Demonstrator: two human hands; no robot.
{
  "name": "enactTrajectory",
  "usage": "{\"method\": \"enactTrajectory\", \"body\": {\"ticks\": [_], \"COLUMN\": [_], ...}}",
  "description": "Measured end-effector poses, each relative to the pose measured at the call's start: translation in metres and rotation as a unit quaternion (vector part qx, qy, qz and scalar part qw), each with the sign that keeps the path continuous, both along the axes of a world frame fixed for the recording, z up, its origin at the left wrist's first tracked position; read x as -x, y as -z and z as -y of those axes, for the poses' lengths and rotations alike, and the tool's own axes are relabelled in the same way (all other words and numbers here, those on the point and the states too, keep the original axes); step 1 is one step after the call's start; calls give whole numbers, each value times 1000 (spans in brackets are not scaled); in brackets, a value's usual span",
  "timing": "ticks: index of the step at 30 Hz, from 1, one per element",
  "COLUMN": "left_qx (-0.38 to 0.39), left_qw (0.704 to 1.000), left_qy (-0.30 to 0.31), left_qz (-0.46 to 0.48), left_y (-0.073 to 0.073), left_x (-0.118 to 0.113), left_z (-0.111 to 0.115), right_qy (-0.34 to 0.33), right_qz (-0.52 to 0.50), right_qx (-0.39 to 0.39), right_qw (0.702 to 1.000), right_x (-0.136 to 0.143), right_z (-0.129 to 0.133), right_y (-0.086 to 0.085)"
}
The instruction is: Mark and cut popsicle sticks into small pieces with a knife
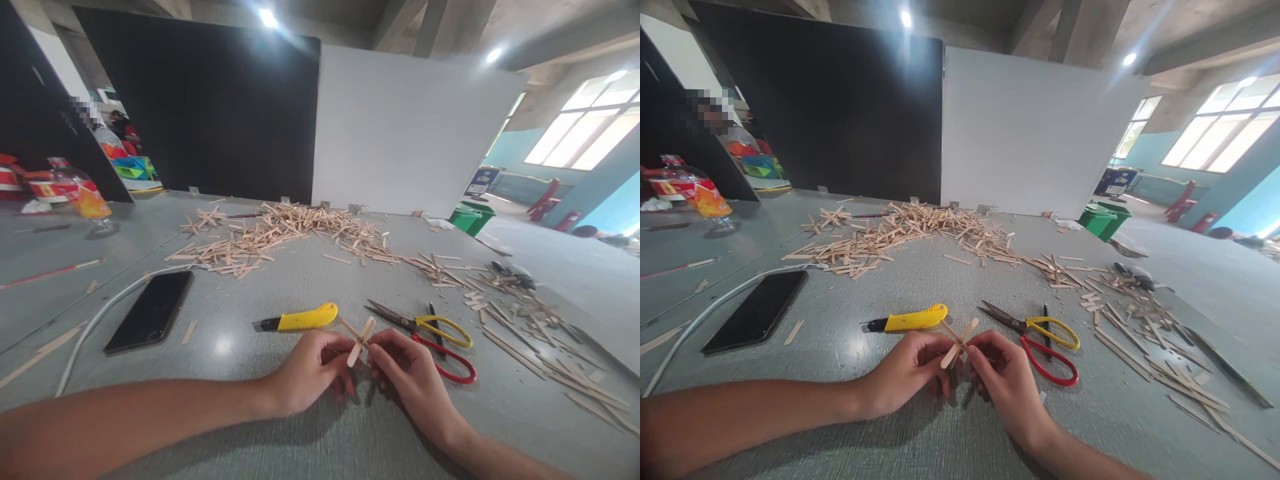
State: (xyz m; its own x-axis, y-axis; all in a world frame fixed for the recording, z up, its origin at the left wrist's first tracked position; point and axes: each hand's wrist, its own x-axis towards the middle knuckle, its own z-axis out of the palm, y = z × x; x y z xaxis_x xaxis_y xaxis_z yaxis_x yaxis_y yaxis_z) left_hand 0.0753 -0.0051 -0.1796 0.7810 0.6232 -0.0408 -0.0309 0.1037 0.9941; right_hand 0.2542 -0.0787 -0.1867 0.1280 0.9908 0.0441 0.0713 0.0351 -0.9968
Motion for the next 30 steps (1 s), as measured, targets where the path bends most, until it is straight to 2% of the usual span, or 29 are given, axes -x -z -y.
{"method": "enactTrajectory", "body": {"ticks": [3, 8, 15, 25, 30], "left_qx": [-1, -7, -15, -42, -51], "left_qw": [1000, 1000, 1000, 999, 999], "left_qy": [7, 10, -27, 0, 15], "left_qz": [1, 2, -6, 15, 8], "left_y": [-1, -3, 1, 0, 1], "left_x": [0, 2, 3, 5, 6], "left_z": [-1, 0, 1, -2, 0], "right_qy": [-20, -8, 0, -26, -23], "right_qz": [4, -6, -5, 5, 18], "right_qx": [6, 5, -17, -32, -20], "right_qw": [1000, 1000, 1000, 999, 999], "right_x": [0, 1, 1, 0, 1], "right_z": [1, 2, 2, 0, 2], "right_y": [-1, -1, -2, 2, -2]}}
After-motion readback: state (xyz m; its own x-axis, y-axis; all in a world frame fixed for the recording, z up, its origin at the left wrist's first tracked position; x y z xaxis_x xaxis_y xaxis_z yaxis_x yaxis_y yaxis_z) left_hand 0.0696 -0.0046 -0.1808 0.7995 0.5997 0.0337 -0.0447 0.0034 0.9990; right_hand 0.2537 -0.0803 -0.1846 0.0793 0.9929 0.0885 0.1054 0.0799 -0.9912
